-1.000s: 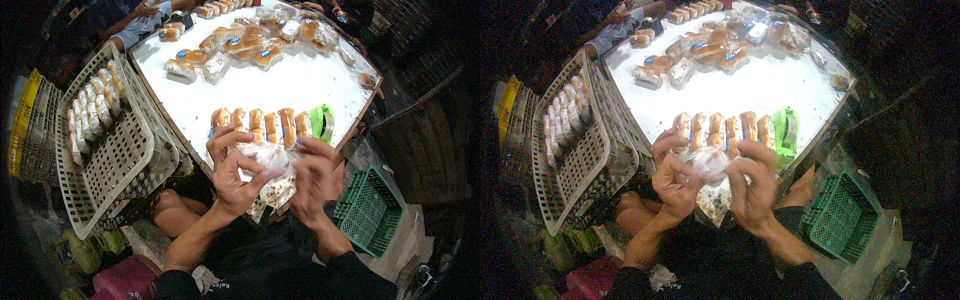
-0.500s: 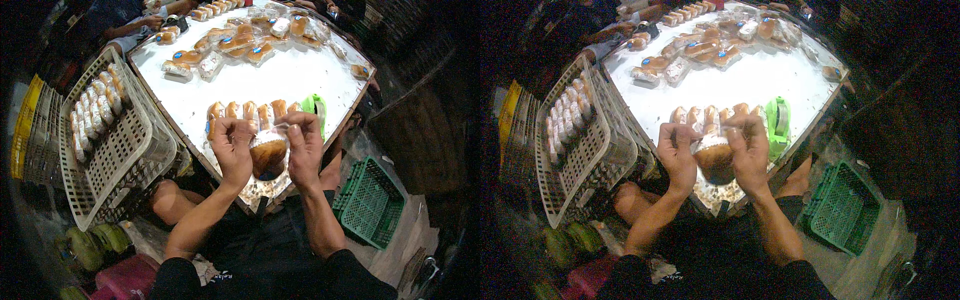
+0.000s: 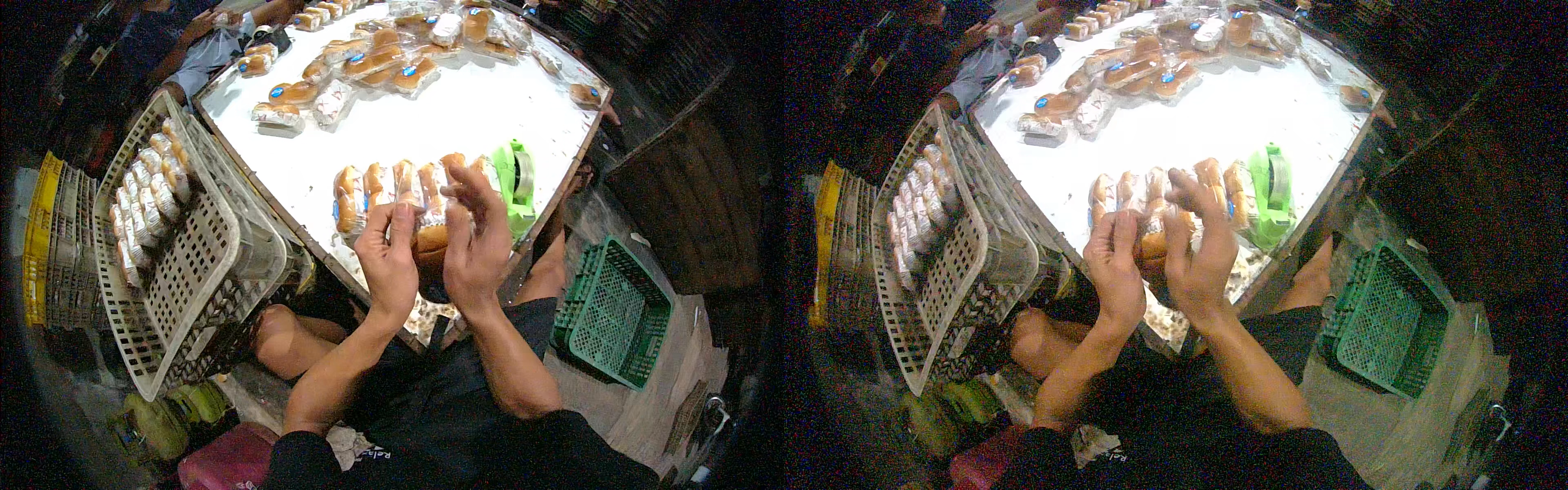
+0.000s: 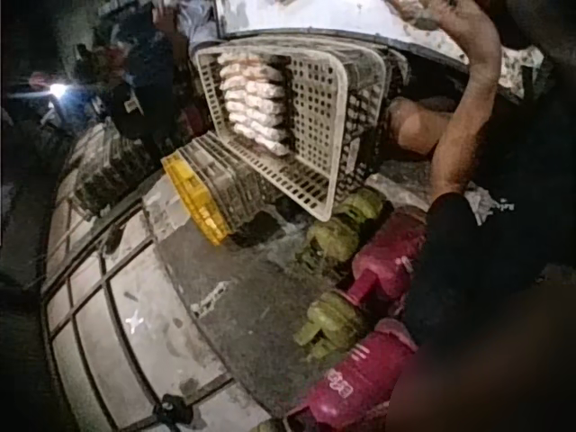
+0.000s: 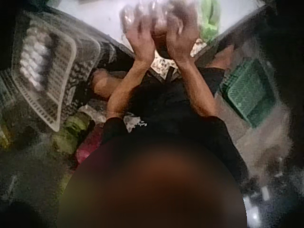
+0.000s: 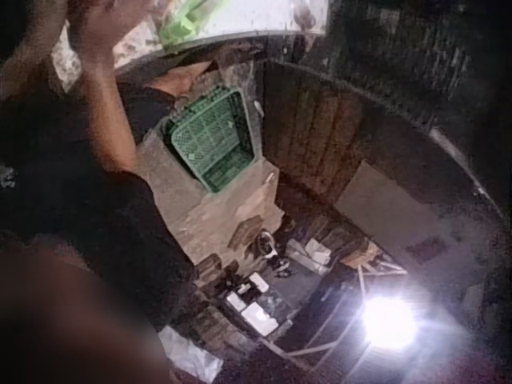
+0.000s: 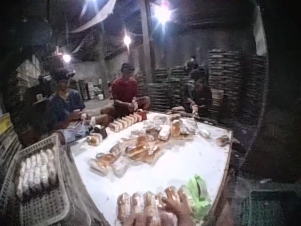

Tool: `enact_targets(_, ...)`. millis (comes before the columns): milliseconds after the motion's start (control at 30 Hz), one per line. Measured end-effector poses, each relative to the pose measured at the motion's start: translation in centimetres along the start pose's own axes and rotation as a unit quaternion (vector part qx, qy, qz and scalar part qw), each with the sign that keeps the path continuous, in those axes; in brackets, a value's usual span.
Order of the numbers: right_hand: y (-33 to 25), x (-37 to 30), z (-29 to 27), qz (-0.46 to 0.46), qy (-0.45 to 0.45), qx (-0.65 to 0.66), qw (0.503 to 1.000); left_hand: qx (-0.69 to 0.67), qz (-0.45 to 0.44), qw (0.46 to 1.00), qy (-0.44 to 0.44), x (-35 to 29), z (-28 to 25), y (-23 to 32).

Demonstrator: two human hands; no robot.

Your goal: The person sits on the floor at a low table and repeatedly places small loaves of bread into clear plastic bags. They seal each bag using a handheld tape dispenser and place the packaged bread into a green crate. The process is repeated for multiple loaves.

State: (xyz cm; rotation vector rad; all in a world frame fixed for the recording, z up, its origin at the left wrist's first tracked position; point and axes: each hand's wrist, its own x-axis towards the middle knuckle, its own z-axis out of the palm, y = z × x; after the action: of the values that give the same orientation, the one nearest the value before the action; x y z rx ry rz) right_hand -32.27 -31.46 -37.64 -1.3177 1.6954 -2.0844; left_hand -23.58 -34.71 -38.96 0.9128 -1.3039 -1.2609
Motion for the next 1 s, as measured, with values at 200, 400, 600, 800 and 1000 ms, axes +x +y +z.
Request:
enact_targets(200, -0.2, -0.5, -1.8, 0.022, -0.203, -0.078, 0.976, 0.012, 0.097, 0.995, 0.010, 0.2, 0.0, 0.5)
enact_targets(400, -2.5, 1.7, -2.7, 0.101, -0.203, -0.032, 0.973, -0.006, 0.072, 0.993, -0.089, 1.3, -1.8, -1.8)
enact_targets(600, -1.5, 0.2, -3.6, -0.157, -0.177, -0.292, 0.927, -0.123, 0.053, 0.988, -0.071, -0.2, -0.5, -0.4)
enact_targets(800, 1.9, -1.9, -1.7, 0.282, -0.066, 0.135, 0.948, 0.042, -0.039, 0.997, -0.044, -0.4, 0.3, -2.0)
enact_targets(1000, 6.0, 2.5, -10.0, 0.145, 0.002, -0.315, 0.938, -0.087, -0.101, 0.991, 0.008, 0.2, -0.2, -3.8)
